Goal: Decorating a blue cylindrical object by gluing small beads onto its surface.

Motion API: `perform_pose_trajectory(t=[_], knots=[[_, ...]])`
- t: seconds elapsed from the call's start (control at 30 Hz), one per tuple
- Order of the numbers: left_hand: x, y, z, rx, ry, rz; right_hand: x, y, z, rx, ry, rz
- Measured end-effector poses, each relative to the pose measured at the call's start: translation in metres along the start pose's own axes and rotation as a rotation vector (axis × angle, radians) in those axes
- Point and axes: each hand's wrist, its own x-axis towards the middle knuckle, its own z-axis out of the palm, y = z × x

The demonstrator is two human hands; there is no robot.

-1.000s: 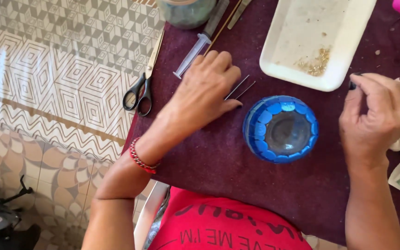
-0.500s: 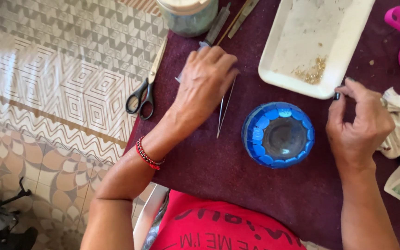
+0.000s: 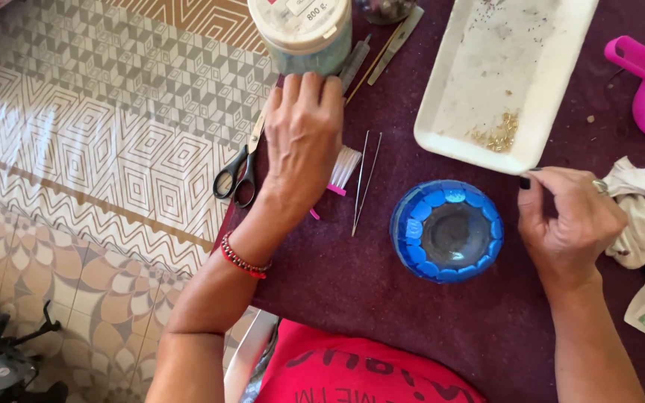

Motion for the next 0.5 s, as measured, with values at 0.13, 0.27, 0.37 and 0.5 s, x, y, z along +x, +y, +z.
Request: perform_pose_trajectory(t=[0.13, 0.27, 0.37, 0.5], knots=[[-0.009, 0.0, 0.028, 0.173, -0.046, -0.027, 0.003, -0.004, -0.001, 0.009, -0.031, 0.0], [-0.008, -0.002, 0.027, 0.072, -0.062, -0.032, 0.003, -0.003, 0.0, 0.014, -0.038, 0.0], [-0.006, 0.003, 0.005, -0.103, -0.116, -0.083, 0.007, -0.004, -0.002, 0.014, -0.008, -0.005], [0.0, 0.013, -0.016, -0.18, -0.05, 0.022, 0.036, -0.016, -0.012, 0.142, 0.002, 0.078]])
